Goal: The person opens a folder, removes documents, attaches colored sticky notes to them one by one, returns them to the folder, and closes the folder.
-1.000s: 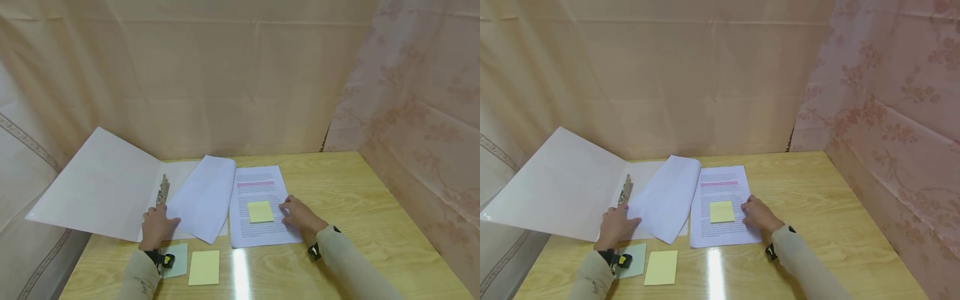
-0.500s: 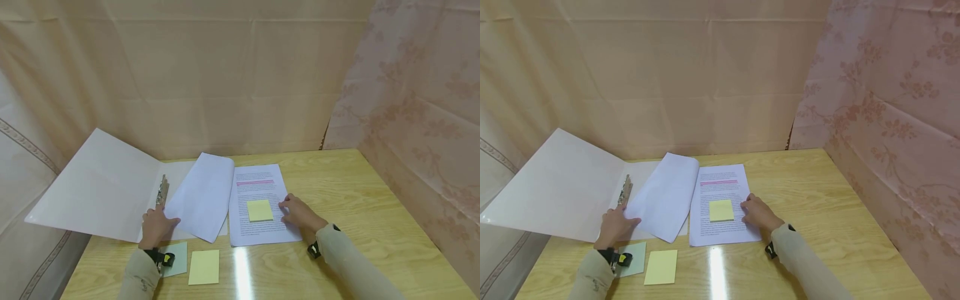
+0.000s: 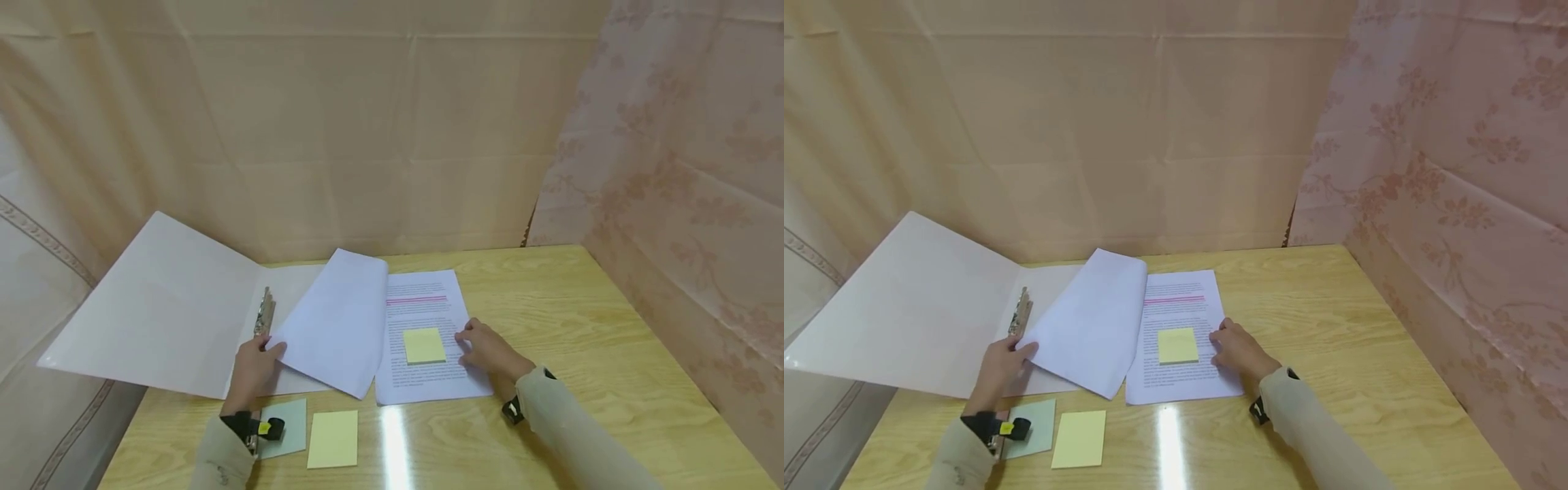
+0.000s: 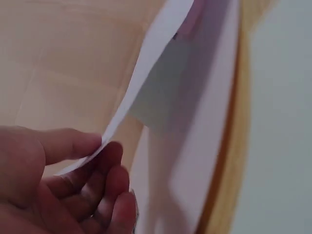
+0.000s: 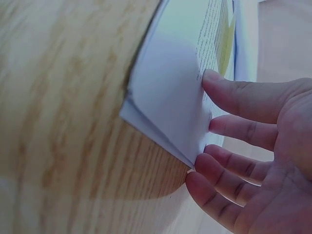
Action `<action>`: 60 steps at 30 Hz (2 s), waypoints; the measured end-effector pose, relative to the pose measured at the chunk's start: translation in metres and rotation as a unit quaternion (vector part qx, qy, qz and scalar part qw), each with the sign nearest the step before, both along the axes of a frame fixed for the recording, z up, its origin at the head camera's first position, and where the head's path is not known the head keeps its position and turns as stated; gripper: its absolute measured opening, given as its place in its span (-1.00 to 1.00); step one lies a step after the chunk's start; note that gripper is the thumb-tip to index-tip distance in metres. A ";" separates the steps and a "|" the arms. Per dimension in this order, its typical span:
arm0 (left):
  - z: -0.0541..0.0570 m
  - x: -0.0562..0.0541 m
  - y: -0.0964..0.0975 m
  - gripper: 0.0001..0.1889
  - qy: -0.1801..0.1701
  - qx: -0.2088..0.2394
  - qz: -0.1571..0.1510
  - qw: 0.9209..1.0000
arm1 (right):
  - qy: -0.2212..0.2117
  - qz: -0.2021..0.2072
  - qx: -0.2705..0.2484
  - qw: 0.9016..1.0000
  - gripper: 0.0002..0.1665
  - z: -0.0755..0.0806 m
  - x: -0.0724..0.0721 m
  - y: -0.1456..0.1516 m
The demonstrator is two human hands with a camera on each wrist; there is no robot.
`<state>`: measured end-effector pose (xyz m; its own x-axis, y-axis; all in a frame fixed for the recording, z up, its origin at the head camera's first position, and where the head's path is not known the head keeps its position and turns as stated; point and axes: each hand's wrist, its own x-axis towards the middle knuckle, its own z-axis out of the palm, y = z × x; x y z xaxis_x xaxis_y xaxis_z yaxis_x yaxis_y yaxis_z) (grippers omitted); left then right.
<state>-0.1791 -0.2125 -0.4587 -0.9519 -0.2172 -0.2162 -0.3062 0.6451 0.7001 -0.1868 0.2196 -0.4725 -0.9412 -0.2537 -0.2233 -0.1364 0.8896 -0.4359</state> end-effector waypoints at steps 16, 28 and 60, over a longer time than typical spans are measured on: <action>0.049 0.019 0.046 -0.59 0.099 0.138 -0.014 0.985 | 0.001 0.004 0.001 1.000 -0.39 -0.003 0.000 0.001; 0.047 0.034 0.091 -0.55 0.154 0.193 -0.187 0.951 | -0.004 -0.006 0.004 1.000 -0.39 -0.001 -0.002 0.003; 0.011 0.017 0.127 -0.69 0.085 0.083 -0.192 0.974 | 0.030 -0.108 -0.124 0.986 -0.56 0.001 -0.003 0.033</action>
